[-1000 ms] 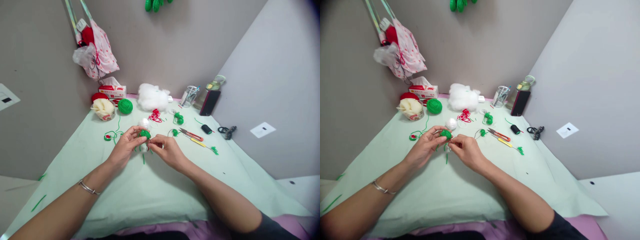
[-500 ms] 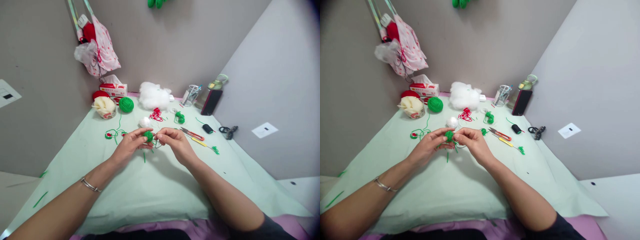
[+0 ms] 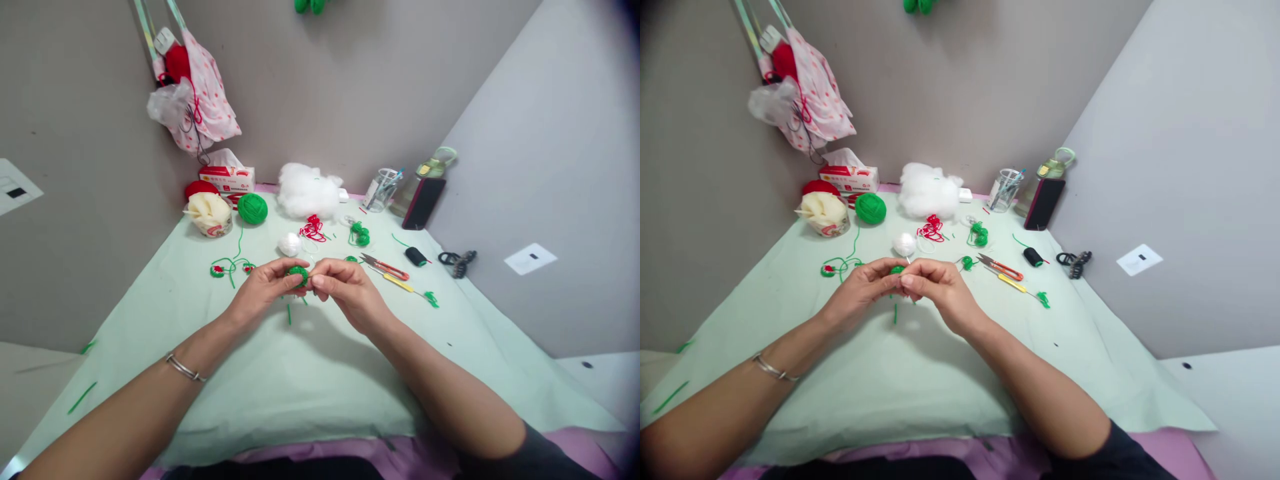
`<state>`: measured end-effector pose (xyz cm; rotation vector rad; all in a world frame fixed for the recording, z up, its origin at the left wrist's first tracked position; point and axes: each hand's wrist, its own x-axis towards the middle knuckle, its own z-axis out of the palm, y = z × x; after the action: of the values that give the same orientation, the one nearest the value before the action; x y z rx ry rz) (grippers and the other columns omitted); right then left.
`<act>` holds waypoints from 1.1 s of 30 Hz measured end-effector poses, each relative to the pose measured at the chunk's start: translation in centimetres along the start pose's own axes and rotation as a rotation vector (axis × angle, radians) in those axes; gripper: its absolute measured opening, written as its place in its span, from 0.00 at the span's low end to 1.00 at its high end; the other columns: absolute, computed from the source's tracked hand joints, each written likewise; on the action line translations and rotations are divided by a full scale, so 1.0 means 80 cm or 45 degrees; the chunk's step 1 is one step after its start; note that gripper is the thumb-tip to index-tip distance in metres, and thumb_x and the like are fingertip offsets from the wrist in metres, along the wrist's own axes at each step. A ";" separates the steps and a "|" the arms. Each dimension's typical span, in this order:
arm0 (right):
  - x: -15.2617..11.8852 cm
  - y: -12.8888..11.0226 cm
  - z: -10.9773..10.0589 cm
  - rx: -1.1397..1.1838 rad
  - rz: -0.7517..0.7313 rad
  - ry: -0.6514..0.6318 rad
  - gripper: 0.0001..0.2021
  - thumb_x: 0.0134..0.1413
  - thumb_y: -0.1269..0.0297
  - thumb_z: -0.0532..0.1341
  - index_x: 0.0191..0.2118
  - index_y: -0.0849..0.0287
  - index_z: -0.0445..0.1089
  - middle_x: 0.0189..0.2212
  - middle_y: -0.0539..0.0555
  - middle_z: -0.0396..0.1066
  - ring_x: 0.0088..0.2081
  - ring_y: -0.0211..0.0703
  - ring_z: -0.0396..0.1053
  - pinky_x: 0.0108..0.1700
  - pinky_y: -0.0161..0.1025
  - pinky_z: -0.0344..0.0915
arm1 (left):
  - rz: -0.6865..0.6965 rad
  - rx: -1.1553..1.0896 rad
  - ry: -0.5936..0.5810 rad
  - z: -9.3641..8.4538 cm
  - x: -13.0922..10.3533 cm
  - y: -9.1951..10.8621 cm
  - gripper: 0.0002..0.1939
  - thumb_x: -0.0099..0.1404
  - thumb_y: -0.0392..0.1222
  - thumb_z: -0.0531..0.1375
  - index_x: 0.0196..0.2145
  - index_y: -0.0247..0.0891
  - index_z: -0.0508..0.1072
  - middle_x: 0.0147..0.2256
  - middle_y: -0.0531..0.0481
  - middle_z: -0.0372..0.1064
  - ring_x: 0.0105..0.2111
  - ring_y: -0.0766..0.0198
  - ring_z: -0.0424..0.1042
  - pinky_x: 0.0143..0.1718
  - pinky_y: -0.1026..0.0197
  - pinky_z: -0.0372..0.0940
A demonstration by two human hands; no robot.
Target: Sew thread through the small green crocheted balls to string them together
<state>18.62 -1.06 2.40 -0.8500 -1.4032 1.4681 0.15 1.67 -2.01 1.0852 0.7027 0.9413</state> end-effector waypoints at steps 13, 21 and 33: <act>0.003 -0.021 -0.033 -0.402 -0.089 0.159 0.13 0.59 0.53 0.66 0.33 0.60 0.75 0.22 0.48 0.64 0.27 0.35 0.59 0.31 0.35 0.57 | -0.120 -0.207 -0.003 -0.005 -0.001 0.010 0.17 0.66 0.44 0.66 0.51 0.39 0.79 0.44 0.45 0.77 0.40 0.61 0.78 0.49 0.56 0.71; -0.001 -0.027 -0.034 -0.346 -0.128 0.169 0.13 0.59 0.53 0.66 0.32 0.59 0.76 0.22 0.48 0.64 0.27 0.35 0.59 0.31 0.36 0.58 | -0.162 -0.297 0.019 -0.005 -0.001 0.015 0.13 0.66 0.39 0.65 0.48 0.36 0.79 0.41 0.43 0.80 0.42 0.54 0.81 0.51 0.52 0.72; -0.001 -0.027 -0.037 -0.230 -0.020 0.099 0.14 0.56 0.52 0.68 0.31 0.59 0.75 0.23 0.49 0.63 0.26 0.35 0.57 0.31 0.35 0.58 | -0.129 -0.307 0.014 -0.005 -0.002 0.016 0.15 0.67 0.39 0.63 0.50 0.35 0.80 0.42 0.43 0.79 0.39 0.59 0.79 0.48 0.58 0.73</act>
<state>21.68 -0.14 4.20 -0.9951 -1.4966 1.2965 -0.63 1.94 -0.98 0.8255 0.6292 0.9194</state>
